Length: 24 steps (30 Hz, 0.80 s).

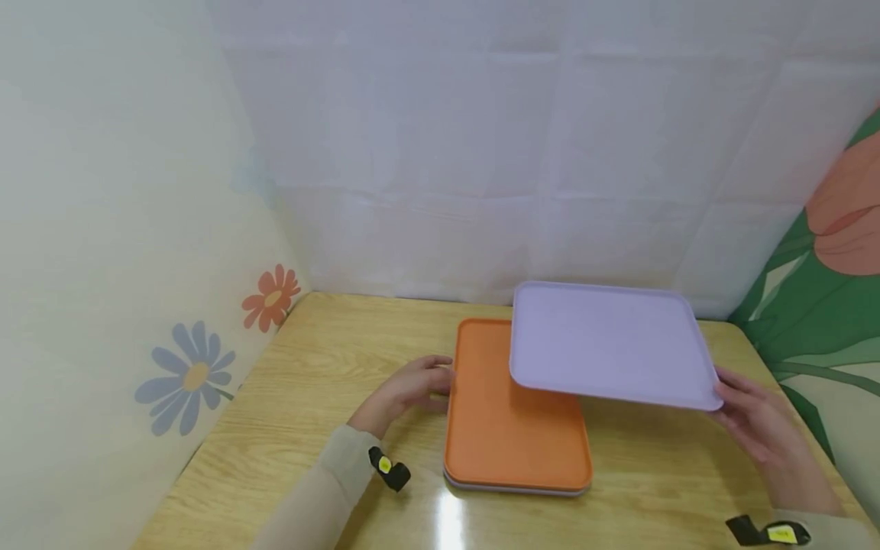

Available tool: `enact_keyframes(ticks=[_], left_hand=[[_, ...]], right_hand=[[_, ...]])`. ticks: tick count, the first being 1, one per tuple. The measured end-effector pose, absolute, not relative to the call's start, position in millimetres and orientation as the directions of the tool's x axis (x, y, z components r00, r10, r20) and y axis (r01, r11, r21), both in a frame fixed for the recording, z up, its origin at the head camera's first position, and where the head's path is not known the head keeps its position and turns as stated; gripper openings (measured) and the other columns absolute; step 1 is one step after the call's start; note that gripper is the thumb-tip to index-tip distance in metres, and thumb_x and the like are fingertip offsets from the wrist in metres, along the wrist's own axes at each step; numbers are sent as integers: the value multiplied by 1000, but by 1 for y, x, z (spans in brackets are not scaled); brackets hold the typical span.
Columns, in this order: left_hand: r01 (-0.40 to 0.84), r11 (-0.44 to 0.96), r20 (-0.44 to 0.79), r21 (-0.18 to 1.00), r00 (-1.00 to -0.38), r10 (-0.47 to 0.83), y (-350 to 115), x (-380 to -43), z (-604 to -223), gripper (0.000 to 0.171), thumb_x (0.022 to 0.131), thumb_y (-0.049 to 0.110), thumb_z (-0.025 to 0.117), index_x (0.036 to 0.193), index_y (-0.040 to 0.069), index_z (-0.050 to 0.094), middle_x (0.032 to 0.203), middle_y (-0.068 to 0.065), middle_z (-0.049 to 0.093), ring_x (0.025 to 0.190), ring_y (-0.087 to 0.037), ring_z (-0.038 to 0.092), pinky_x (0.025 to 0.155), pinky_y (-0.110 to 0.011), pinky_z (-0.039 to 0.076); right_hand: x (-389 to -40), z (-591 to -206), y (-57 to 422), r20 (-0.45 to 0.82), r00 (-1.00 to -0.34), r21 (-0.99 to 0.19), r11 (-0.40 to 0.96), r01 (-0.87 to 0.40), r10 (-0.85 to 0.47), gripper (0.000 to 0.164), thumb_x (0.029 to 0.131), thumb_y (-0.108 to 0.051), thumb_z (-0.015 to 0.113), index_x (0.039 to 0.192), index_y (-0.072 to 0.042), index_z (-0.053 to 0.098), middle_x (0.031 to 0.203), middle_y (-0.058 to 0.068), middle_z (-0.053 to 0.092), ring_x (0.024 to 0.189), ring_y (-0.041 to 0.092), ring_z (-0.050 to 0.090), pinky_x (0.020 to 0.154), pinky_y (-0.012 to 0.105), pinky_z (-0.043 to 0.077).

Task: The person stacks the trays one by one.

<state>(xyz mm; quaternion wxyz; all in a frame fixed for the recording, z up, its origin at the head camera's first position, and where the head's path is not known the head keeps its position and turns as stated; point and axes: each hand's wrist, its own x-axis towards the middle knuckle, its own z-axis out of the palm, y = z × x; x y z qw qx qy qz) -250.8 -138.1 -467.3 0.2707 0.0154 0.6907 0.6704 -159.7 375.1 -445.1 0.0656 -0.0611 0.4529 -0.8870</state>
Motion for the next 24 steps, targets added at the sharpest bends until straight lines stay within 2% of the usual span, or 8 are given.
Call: enact_keyframes(ticks=[5,10,19,24], left_hand=[[-228,148,-267,962,-894,359,-138,-251,-455,57,100,14,56,149,-7,37,141,-28,51,129,-39,53,104,-52,49],[-177,123,-210,976,-910,359,-136,-250,-445,57,100,13,57,150,-6,38,145,-27,49,132,-40,52,108,-50,47],[-225,-2,-210,974,-911,356,-130,-249,-442,54,103,15,56,150,-5,37,141,-27,51,117,-32,61,100,-50,53],[-236,-34,-209,971,-912,353,-126,-248,-441,53,104,18,55,150,-2,39,133,-22,57,114,-29,63,94,-46,57]], right_hand=[[-160,-443,359,5,-991,-843,-534,67,-133,43,104,7,41,113,-14,78,107,3,74,93,17,70,77,29,61],[-159,-442,343,-11,-992,-860,-504,74,-126,43,104,6,43,112,-16,78,107,1,74,93,15,69,78,28,60],[-160,-442,323,-53,-993,-865,-492,100,-110,41,104,5,45,109,-17,78,107,0,74,94,15,70,79,29,61],[-161,-442,313,-54,-992,-874,-475,102,-114,39,103,4,47,109,-18,78,108,0,74,96,14,70,79,30,61]])
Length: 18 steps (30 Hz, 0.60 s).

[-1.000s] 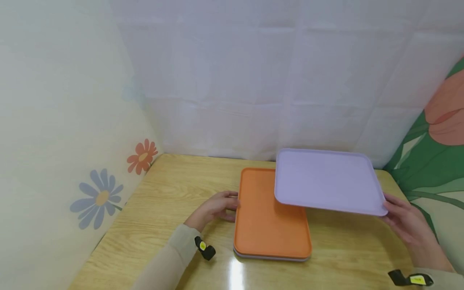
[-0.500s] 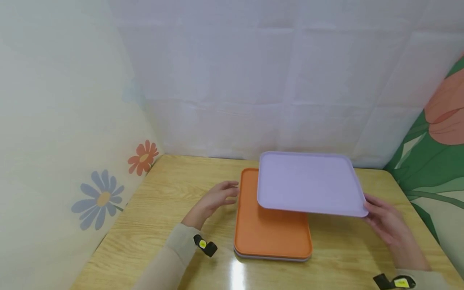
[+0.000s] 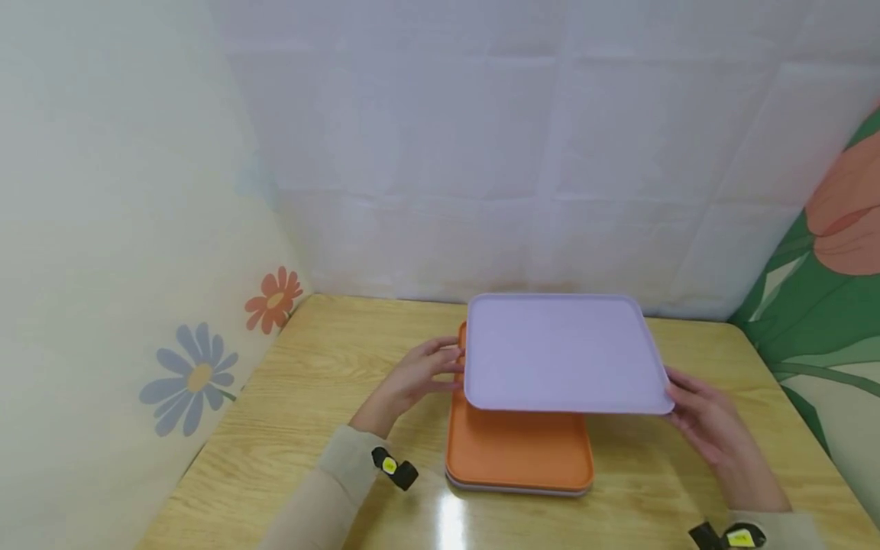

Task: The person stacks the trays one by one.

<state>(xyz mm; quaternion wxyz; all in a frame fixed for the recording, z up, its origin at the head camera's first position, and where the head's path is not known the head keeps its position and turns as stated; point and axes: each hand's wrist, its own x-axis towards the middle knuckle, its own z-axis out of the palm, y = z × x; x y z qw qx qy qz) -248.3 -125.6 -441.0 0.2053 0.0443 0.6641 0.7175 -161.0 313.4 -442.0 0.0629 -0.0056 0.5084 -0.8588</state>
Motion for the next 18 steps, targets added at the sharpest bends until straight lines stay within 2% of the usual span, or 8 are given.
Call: enact_keyframes(ticks=[6,13,18], left_hand=[[-245,-16,-224,969,-910,350,-123,-247,-439,54,102,19,58,151,2,41,131,-19,62,114,-27,62,88,-42,59],[-236,-25,-211,971,-905,370,-126,-245,-440,60,98,4,57,153,0,34,140,-24,54,105,-22,63,82,-44,60],[-240,-44,-208,970,-907,367,-125,-243,-443,63,95,-1,58,153,-2,33,133,-22,56,99,-19,63,79,-43,61]], right_hand=[[-161,-444,307,-68,-991,-904,-413,109,-114,38,104,1,48,108,-23,78,108,-4,74,95,12,70,80,28,61],[-162,-445,303,-90,-991,-931,-346,119,-101,37,104,-2,51,106,-28,77,107,-8,73,95,9,69,79,27,60],[-164,-446,300,-117,-988,-937,-319,143,-99,35,104,-5,52,106,-30,76,108,-9,72,97,8,68,80,26,59]])
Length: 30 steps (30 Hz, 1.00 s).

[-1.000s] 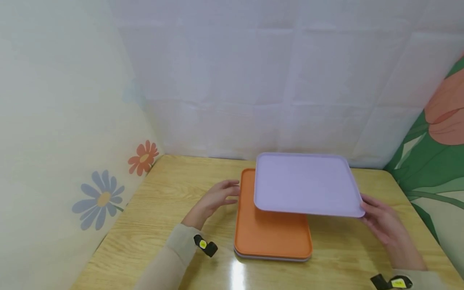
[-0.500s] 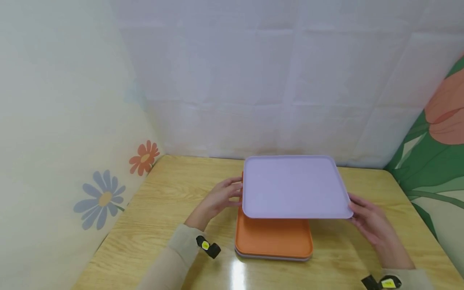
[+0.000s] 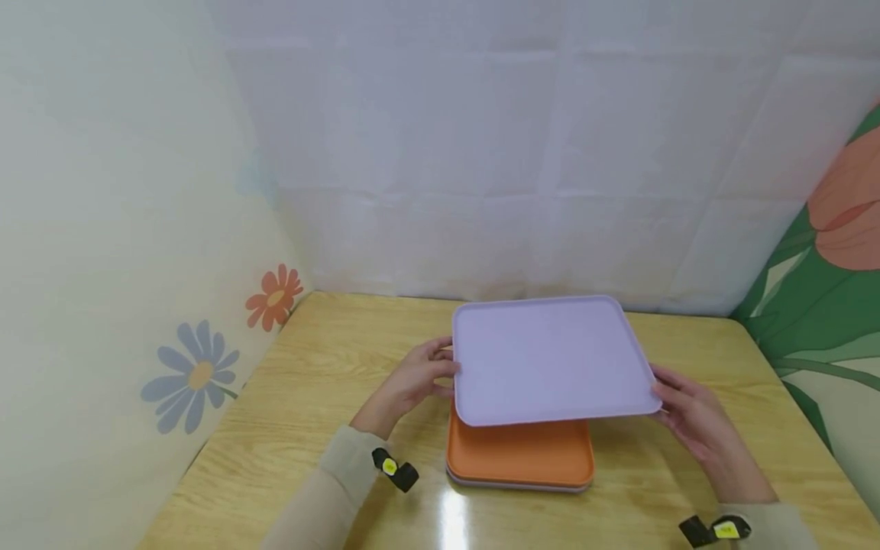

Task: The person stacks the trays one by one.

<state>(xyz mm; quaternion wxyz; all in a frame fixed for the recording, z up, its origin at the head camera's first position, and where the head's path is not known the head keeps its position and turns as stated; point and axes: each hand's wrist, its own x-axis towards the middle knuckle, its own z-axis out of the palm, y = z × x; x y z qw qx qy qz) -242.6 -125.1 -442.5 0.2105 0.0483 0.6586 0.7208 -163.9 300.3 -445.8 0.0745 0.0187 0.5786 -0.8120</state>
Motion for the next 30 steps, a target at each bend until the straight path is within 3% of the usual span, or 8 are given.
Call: enact_keyframes(ticks=[6,10,14,20,30], left_hand=[[-260,-106,-213,960,-921,326,-124,-239,-447,66,93,-4,58,153,-1,32,131,-23,57,93,-20,65,72,-39,62],[-252,-169,-200,953,-940,275,-118,-234,-450,66,91,-6,58,152,1,34,129,-22,58,89,-20,65,65,-36,61],[-228,-225,-179,947,-959,220,-111,-229,-451,66,90,-7,58,151,4,37,123,-17,61,86,-19,65,60,-33,60],[-198,-306,-162,931,-977,139,-105,-222,-450,67,89,-9,59,150,6,36,117,-12,61,84,-18,64,56,-30,58],[-128,-367,-105,922,-991,81,-96,-213,-450,65,90,-6,60,149,6,36,120,-12,60,86,-17,65,56,-31,59]], right_hand=[[-168,-451,298,-83,-986,-875,-463,140,-143,36,107,-6,46,109,-22,78,110,-6,73,99,10,67,84,28,58],[-168,-458,290,38,-980,-755,-647,101,-197,40,109,-7,35,114,-8,75,112,4,73,102,15,68,90,29,57],[-167,-463,273,120,-970,-639,-764,86,-209,40,109,-6,30,119,-2,69,116,10,71,109,21,67,99,33,55],[-163,-462,242,152,-958,-614,-783,101,-242,40,110,-8,27,125,-4,64,124,11,70,118,24,66,106,35,50],[-164,-461,193,59,-982,-654,-750,96,-177,35,109,-4,30,135,-20,47,117,0,70,111,19,67,102,35,53]])
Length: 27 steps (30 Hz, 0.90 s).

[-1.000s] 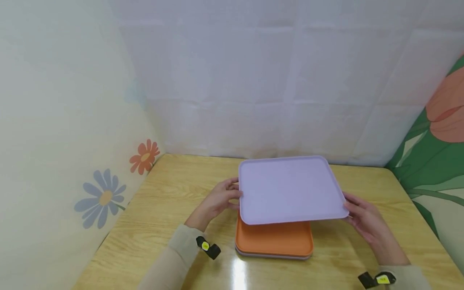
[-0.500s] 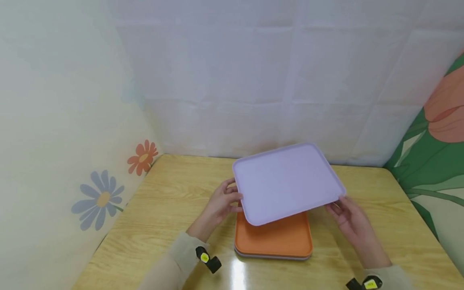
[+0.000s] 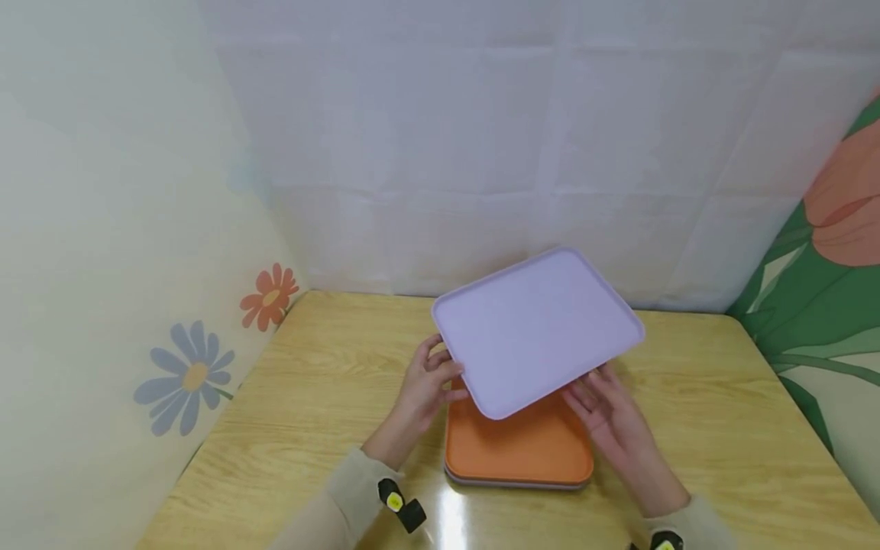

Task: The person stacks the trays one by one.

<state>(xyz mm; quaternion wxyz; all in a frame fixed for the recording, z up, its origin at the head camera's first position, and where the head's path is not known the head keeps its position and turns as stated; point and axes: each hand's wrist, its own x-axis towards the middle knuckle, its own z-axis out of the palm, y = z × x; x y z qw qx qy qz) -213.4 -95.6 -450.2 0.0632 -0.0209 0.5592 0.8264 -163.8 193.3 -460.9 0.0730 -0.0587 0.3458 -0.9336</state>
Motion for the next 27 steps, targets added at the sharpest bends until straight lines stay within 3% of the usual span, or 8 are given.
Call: enact_keyframes(ticks=[10,18,22,27], left_hand=[[-107,-371,-86,922,-994,72,-94,-209,-458,64,91,-4,61,148,8,35,115,-7,59,89,-16,61,59,-32,59],[-101,-363,-82,926,-994,68,-90,-206,-464,65,91,-5,59,149,7,33,117,-10,56,89,-17,63,59,-33,60],[-98,-355,-82,930,-995,59,-90,-205,-465,65,91,-5,60,148,6,32,118,-11,57,91,-17,62,59,-34,60],[-118,-350,-97,930,-992,75,-92,-205,-465,61,89,-2,62,143,3,34,114,-10,56,88,-18,63,61,-36,61]], right_hand=[[-168,-456,177,-30,-996,-664,-743,78,-78,46,108,-1,37,146,-26,33,109,-3,71,102,14,69,95,31,56],[-171,-450,172,-112,-994,-670,-738,85,-13,70,105,2,44,161,-24,13,97,-2,74,92,13,72,86,30,58],[-172,-449,171,-142,-990,-677,-731,80,23,67,104,4,46,159,-23,18,91,-2,73,84,13,72,82,29,59],[-173,-450,176,-173,-984,-681,-726,96,32,54,103,5,47,146,-24,34,90,-3,73,82,14,72,79,29,60]])
